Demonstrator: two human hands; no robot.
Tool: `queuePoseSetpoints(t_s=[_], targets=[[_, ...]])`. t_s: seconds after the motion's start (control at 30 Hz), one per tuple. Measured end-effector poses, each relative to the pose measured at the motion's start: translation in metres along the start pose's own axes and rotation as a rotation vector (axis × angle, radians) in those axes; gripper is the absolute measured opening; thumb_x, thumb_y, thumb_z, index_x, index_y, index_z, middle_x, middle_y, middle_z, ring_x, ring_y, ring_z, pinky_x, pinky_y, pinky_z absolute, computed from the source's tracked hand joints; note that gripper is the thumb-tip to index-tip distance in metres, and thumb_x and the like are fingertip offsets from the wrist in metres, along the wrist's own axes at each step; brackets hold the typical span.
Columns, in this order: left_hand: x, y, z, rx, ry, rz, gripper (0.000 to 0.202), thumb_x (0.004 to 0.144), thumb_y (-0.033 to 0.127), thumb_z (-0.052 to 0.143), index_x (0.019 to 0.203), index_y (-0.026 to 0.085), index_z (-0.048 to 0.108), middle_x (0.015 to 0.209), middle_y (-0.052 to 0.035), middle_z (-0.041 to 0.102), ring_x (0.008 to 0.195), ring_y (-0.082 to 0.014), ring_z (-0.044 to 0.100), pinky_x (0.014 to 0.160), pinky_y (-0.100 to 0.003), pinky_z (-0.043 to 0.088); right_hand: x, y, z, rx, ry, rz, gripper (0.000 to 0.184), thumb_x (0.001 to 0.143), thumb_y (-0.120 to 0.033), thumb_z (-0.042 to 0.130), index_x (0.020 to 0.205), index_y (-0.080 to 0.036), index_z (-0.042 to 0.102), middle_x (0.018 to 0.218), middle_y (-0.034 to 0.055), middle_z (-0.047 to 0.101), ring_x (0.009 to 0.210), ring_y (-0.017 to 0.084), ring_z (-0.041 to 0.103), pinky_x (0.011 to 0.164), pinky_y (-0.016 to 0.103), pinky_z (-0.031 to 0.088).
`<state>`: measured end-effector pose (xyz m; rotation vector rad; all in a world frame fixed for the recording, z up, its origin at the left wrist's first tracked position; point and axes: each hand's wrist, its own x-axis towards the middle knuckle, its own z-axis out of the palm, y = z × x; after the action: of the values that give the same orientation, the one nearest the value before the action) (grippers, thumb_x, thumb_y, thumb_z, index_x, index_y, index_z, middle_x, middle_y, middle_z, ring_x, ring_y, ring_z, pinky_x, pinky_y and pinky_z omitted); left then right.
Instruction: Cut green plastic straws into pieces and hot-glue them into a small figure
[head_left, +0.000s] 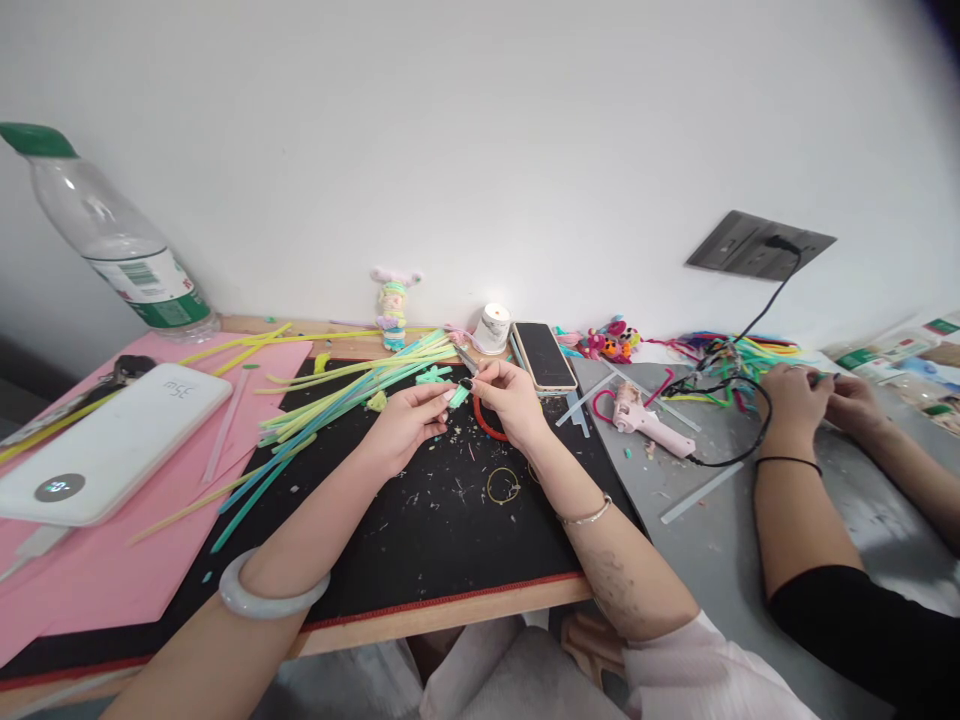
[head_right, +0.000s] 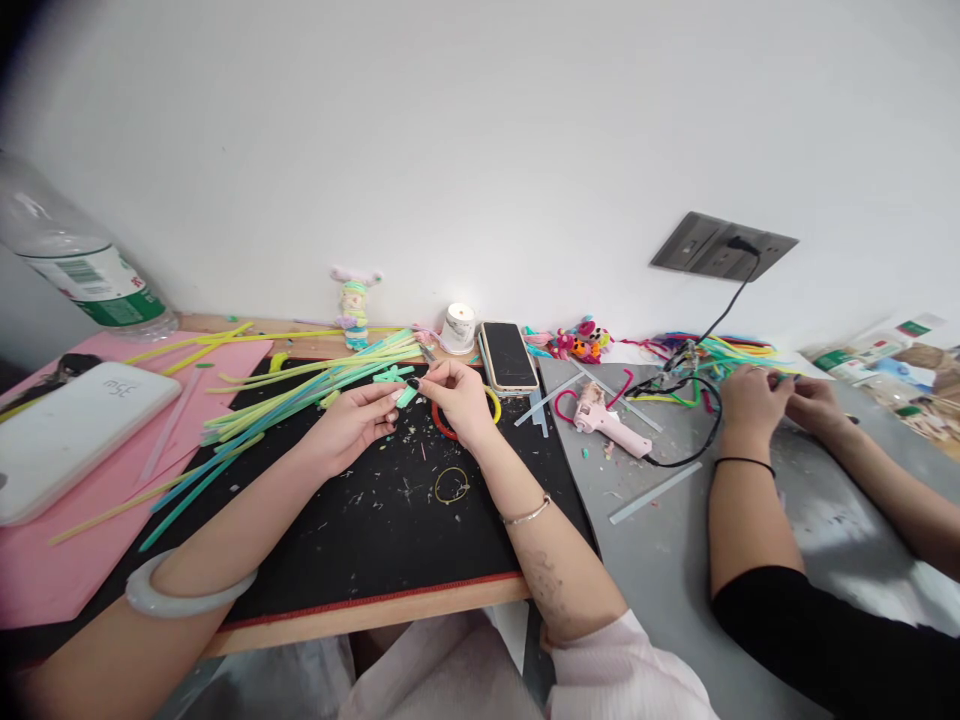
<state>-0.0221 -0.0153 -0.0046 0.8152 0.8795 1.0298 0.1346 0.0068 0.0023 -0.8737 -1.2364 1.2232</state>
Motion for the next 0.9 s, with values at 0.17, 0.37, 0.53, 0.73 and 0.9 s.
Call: queuePoseSetpoints(t_s=[0.17,0.37,0.53,0.73,0.9], targets=[[0.0,-0.001,-0.001,0.004,0.0,-0.001,0.029,0.063,0.029,0.075,0.089,0.019,0.071,0.066,0.0014,0.05,0.06,-0.0058,0.045,0.056,-0.018,0.044,0.001,0.001,-0.001,-0.019,0.006,-0.008,0.023,0.059,-0.024,0.076,0.06,-0.015,0.055,0.077,-0.0015,0.051,0.058,0.006,0.044,0.053,0.021,0.035],[0.002,-0.001,-0.001,0.002,-0.006,0.0,0.029,0.063,0.03,0.075,0.091,0.02,0.071,0.067,0.0014,0.05,0.06,-0.0052,0.046,0.056,-0.017,0.044,0.002,0.002,-0.001,-0.06,0.013,-0.045,0.026,0.056,-0.026,0.078,0.058,-0.016,0.053,0.076,-0.001,0.054,0.066,0.009,0.05,0.062,0.023,0.04],[0.003,-0.002,-0.001,-0.03,0.01,-0.016,0.032,0.062,0.029,0.076,0.092,0.018,0.071,0.065,0.0007,0.05,0.059,-0.0056,0.046,0.055,-0.017,0.044,0.002,-0.003,-0.005,-0.008,0.099,0.031,0.027,0.065,-0.034,0.072,0.062,-0.017,0.051,0.057,-0.0053,0.047,0.043,0.004,0.032,0.04,0.019,0.026],[0.002,0.0,-0.001,-0.105,0.078,-0.002,0.031,0.059,0.025,0.077,0.088,0.016,0.071,0.064,0.001,0.052,0.058,-0.0053,0.047,0.055,-0.017,0.045,0.005,-0.009,-0.017,0.155,0.192,0.029,0.026,0.073,-0.041,0.063,0.066,-0.018,0.057,0.067,-0.0006,0.057,0.046,0.005,0.039,0.037,0.018,0.028],[0.0,0.001,-0.003,-0.156,0.119,0.005,0.031,0.059,0.023,0.078,0.088,0.016,0.07,0.064,0.0023,0.053,0.057,-0.0045,0.047,0.055,-0.017,0.045,0.001,-0.007,-0.024,0.179,0.221,0.073,0.025,0.07,-0.04,0.066,0.076,-0.016,0.065,0.075,0.0038,0.065,0.049,0.007,0.048,0.04,0.018,0.036]])
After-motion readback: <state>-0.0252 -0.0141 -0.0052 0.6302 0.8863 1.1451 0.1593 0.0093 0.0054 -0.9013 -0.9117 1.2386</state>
